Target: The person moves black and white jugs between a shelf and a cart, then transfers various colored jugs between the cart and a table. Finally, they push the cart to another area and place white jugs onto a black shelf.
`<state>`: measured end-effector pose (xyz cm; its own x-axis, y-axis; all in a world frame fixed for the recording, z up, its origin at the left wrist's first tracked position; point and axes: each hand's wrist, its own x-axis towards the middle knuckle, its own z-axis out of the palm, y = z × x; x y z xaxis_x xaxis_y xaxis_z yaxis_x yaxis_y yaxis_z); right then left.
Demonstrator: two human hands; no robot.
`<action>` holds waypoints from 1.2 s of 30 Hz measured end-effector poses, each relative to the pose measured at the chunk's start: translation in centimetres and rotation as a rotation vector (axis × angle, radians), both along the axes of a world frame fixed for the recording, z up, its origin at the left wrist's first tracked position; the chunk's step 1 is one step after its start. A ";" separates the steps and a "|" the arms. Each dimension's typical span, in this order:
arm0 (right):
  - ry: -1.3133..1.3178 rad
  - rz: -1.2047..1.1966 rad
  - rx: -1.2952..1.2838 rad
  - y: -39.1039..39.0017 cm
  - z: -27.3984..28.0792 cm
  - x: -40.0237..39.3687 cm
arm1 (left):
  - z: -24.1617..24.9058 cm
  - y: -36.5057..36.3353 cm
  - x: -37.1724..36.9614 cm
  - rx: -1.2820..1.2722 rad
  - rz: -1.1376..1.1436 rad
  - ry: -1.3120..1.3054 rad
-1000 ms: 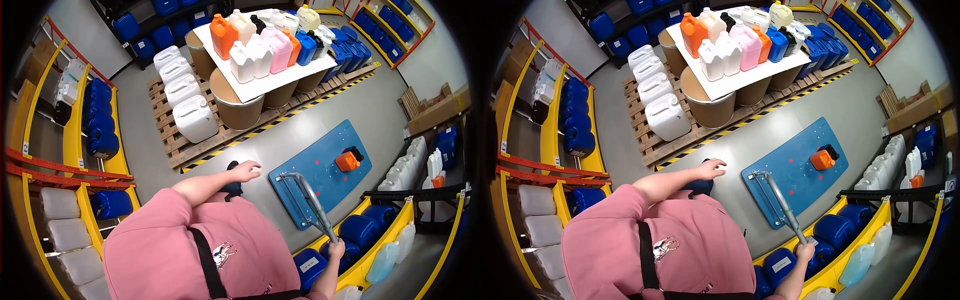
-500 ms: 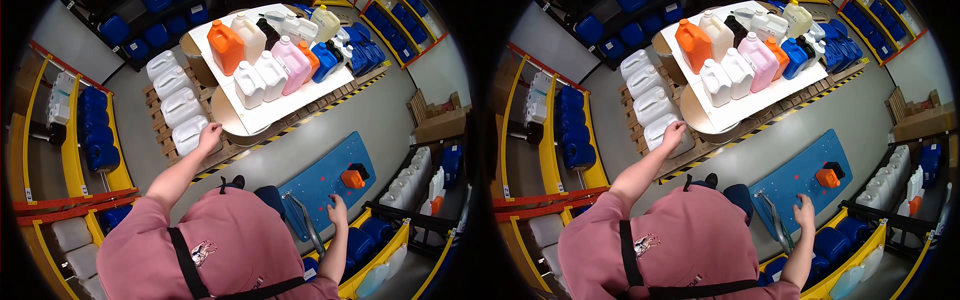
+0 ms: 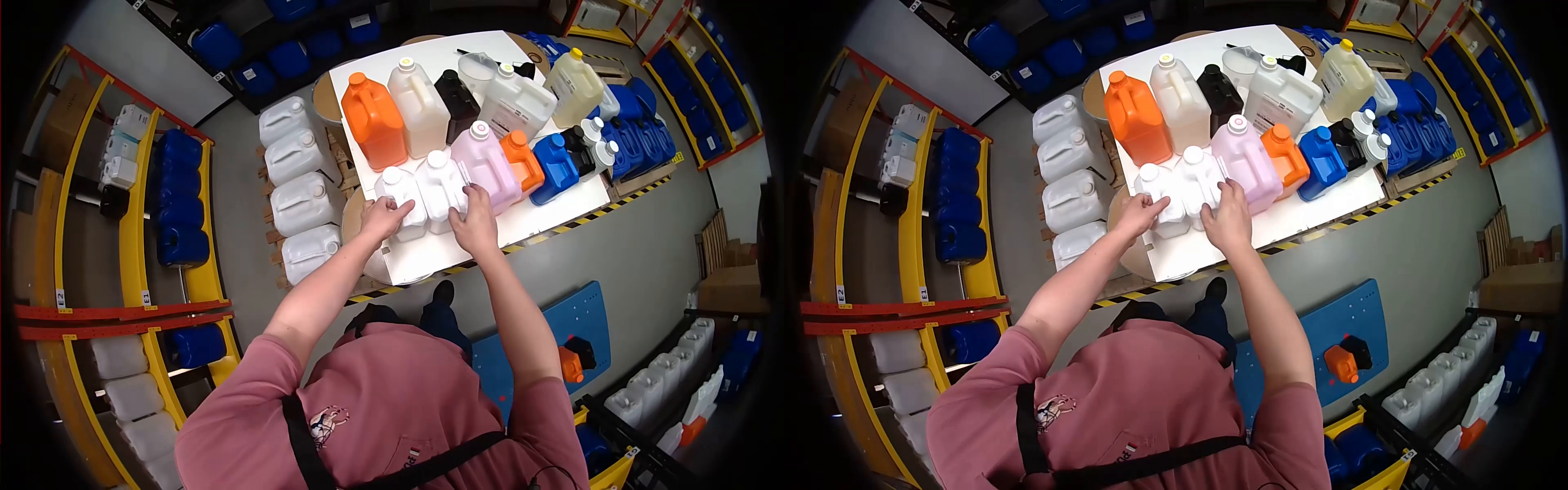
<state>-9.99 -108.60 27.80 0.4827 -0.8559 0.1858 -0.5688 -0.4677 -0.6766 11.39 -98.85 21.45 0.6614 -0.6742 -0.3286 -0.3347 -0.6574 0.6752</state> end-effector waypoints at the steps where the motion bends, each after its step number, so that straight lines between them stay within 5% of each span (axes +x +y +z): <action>1: 0.060 0.027 0.070 -0.8 0.4 1.0 | 0.1 -0.4 0.2 0.013 0.011 0.002; 3: 0.164 0.068 0.147 -1.7 -0.1 2.3 | 0.3 -0.5 0.4 0.067 0.041 0.358; 12: 0.120 0.101 0.283 -1.0 -1.5 1.9 | 2.2 3.2 0.2 -0.227 0.013 0.447; 19: 0.005 0.021 0.482 5.7 0.9 -3.3 | 6.8 6.9 1.7 0.057 -0.051 0.600; 23: -0.147 -0.203 0.690 11.4 1.3 -9.3 | 4.9 9.5 1.6 -0.202 -0.349 0.299; 26: -0.249 -0.449 0.829 15.4 1.5 -13.6 | 7.4 9.2 -0.1 -0.155 -0.546 0.325; 36: -0.251 -0.903 0.614 24.0 2.0 -25.0 | 7.1 2.9 -15.2 -0.018 -1.006 0.557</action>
<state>-35.02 -84.60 29.81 -0.3538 -0.8530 -0.3838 -0.3455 0.5005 -0.7938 -3.77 -95.95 28.50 -0.4129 -0.8224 -0.3914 -0.3549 -0.2505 0.9007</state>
